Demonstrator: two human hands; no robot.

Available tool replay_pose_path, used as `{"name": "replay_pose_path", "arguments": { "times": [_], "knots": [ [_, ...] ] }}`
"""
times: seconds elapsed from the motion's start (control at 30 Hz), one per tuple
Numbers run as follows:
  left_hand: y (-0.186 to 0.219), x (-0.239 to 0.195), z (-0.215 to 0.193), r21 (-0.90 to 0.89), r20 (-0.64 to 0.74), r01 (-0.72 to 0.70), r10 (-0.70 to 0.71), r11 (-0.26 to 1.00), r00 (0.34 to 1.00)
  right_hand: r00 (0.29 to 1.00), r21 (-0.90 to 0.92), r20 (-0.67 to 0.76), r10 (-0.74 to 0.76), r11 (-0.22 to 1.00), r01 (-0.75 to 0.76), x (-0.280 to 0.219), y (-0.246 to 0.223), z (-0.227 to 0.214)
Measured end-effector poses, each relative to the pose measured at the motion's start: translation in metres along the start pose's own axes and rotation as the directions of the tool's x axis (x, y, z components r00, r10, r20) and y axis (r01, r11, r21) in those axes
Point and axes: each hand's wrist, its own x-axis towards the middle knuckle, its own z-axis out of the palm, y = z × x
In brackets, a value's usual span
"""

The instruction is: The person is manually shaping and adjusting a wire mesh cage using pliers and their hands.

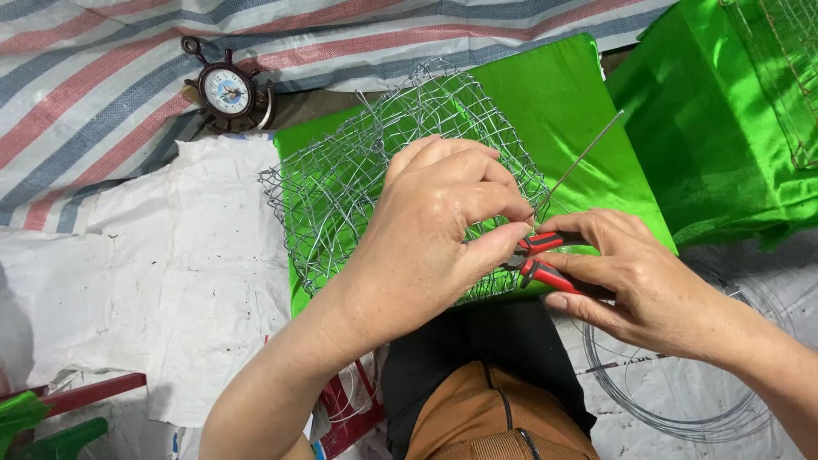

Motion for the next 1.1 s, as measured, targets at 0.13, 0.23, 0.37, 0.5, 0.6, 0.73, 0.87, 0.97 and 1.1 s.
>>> {"name": "replay_pose_path", "arguments": {
  "times": [0.13, 0.23, 0.37, 0.5, 0.6, 0.73, 0.87, 0.97, 1.1],
  "knots": [
    [0.000, -0.002, -0.003, -0.008, -0.002, 0.015, -0.015, 1.000, 1.000, 1.000, -0.024, 0.010, -0.003, 1.000, 0.003, 0.002, -0.001, 0.000],
    [0.001, -0.003, -0.006, -0.011, -0.023, 0.003, -0.003, 1.000, 1.000, 1.000, -0.006, 0.016, -0.002, 1.000, 0.002, 0.004, -0.003, -0.001],
    [0.002, -0.005, -0.007, -0.009, -0.044, -0.007, 0.006, 1.000, 0.999, 1.000, -0.003, 0.005, 0.003, 1.000, -0.003, 0.004, -0.005, -0.002],
    [0.003, -0.007, -0.007, -0.012, -0.051, -0.018, 0.018, 1.000, 0.999, 1.000, -0.030, 0.000, 0.014, 0.999, -0.014, 0.003, -0.005, -0.002],
    [0.001, -0.007, -0.006, -0.012, -0.061, -0.023, 0.022, 1.000, 0.998, 1.000, -0.050, -0.011, 0.007, 0.999, -0.008, 0.005, -0.007, -0.002],
    [0.000, -0.008, -0.004, -0.016, -0.063, -0.008, 0.007, 1.000, 0.998, 1.000, -0.069, -0.026, -0.016, 0.998, 0.014, 0.003, -0.004, -0.001],
    [-0.001, -0.008, -0.001, -0.012, -0.069, -0.011, 0.010, 1.000, 0.998, 1.000, -0.045, -0.003, 0.018, 0.999, -0.018, 0.001, -0.002, -0.002],
    [-0.001, -0.008, 0.001, -0.009, -0.077, -0.017, 0.016, 1.000, 0.997, 0.998, 0.008, 0.019, 0.065, 0.998, -0.065, -0.001, 0.000, -0.002],
    [-0.001, -0.007, 0.000, -0.008, -0.089, -0.037, 0.036, 0.999, 0.995, 0.968, 0.137, 0.106, 0.227, 0.961, -0.241, -0.003, 0.005, -0.001]
  ]
}}
